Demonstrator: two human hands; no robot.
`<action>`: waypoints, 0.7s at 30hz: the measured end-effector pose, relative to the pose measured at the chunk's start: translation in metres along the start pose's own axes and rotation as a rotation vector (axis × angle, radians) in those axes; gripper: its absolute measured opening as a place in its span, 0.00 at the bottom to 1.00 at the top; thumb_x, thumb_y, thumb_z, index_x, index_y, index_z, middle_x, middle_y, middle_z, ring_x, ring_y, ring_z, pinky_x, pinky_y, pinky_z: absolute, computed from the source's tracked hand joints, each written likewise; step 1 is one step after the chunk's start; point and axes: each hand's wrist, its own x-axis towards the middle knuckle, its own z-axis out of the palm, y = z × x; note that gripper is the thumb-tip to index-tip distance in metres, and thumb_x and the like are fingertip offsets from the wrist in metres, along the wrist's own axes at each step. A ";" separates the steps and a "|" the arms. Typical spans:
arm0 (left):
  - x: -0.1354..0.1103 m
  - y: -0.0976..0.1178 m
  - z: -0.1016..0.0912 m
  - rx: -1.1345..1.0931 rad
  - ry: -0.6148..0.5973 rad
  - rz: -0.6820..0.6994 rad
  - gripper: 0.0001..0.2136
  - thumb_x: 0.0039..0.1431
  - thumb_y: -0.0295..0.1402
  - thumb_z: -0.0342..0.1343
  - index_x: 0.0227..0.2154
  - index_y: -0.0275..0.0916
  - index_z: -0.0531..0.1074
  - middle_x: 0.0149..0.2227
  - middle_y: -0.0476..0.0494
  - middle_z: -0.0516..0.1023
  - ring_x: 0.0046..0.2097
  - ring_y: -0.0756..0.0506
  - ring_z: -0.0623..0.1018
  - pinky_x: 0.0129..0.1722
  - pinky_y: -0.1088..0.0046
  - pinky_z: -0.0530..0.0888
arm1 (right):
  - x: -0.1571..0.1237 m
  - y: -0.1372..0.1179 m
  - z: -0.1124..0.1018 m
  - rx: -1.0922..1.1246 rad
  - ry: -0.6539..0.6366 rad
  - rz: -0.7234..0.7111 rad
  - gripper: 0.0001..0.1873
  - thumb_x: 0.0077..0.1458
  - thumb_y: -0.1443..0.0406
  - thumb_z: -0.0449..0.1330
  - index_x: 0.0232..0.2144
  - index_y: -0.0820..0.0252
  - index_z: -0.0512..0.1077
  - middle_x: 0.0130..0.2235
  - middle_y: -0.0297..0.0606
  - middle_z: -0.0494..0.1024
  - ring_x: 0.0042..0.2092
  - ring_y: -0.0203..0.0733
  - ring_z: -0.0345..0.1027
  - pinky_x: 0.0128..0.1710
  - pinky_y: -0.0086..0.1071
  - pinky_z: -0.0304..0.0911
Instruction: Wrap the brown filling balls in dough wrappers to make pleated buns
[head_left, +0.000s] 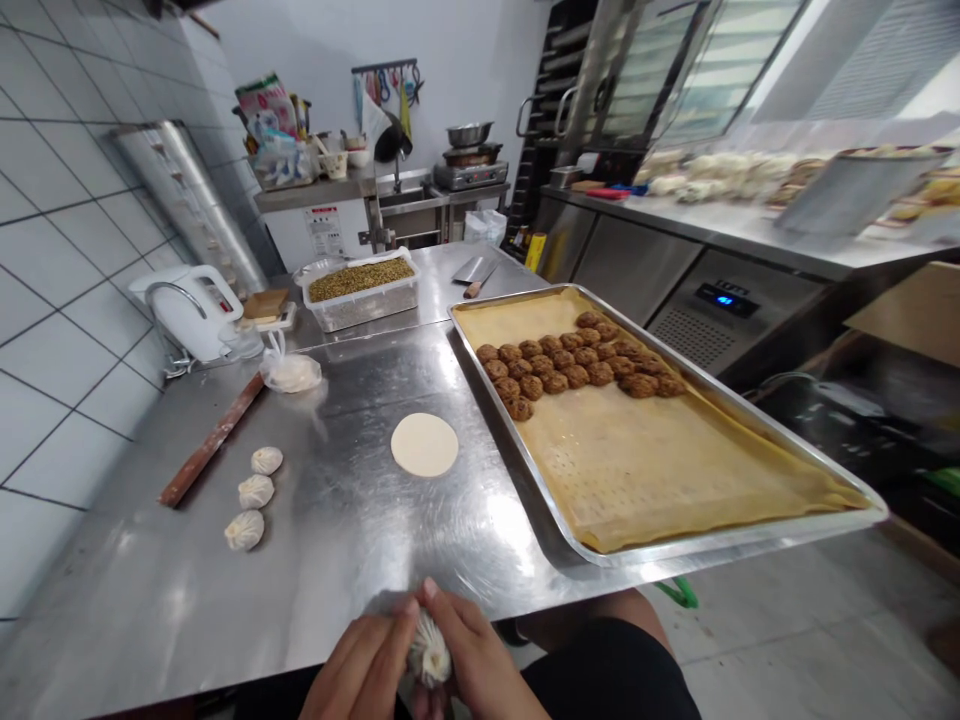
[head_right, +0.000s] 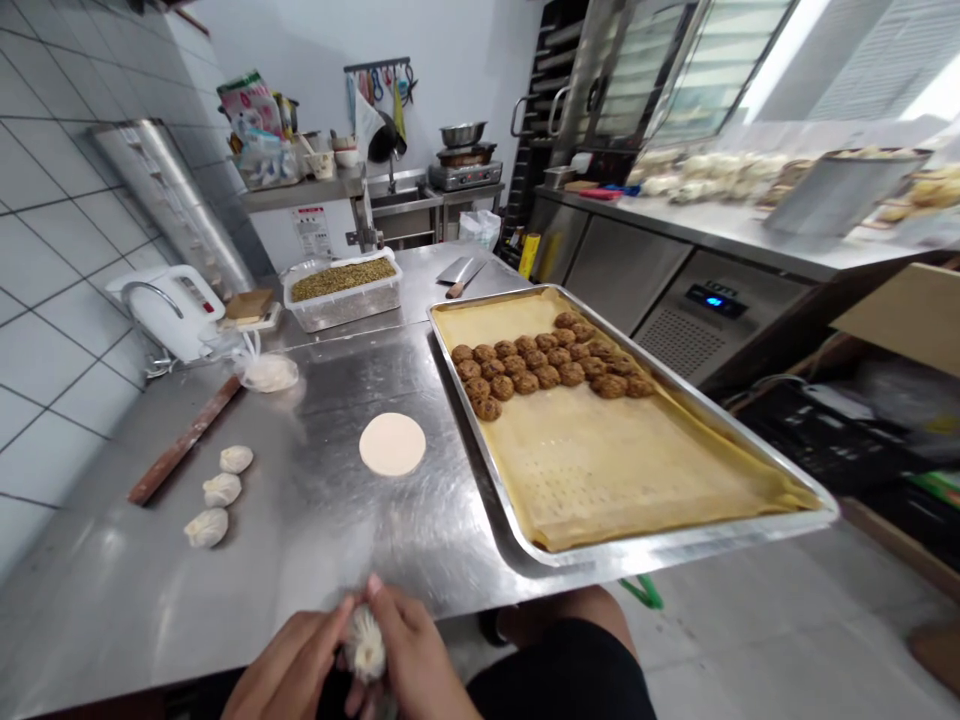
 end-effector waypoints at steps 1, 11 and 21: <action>-0.006 -0.003 0.002 -0.011 -0.014 -0.041 0.19 0.73 0.26 0.44 0.60 0.40 0.71 0.42 0.39 0.83 0.44 0.46 0.83 0.44 0.71 0.81 | 0.001 0.002 0.001 0.055 0.001 0.002 0.40 0.55 0.31 0.57 0.36 0.64 0.75 0.21 0.35 0.76 0.19 0.38 0.71 0.17 0.26 0.64; -0.021 -0.042 0.000 -0.003 -0.128 -0.214 0.20 0.63 0.36 0.59 0.58 0.42 0.71 0.53 0.38 0.80 0.53 0.40 0.81 0.50 0.63 0.82 | 0.007 0.012 0.008 0.062 0.073 -0.017 0.43 0.49 0.33 0.65 0.50 0.61 0.77 0.39 0.43 0.83 0.36 0.47 0.79 0.33 0.35 0.73; 0.039 -0.259 -0.118 0.205 0.068 -0.714 0.23 0.60 0.50 0.58 0.53 0.41 0.74 0.55 0.38 0.77 0.51 0.39 0.78 0.56 0.59 0.75 | 0.039 -0.018 -0.039 -0.379 0.282 -0.306 0.30 0.58 0.40 0.62 0.50 0.56 0.76 0.43 0.45 0.83 0.43 0.54 0.77 0.40 0.41 0.73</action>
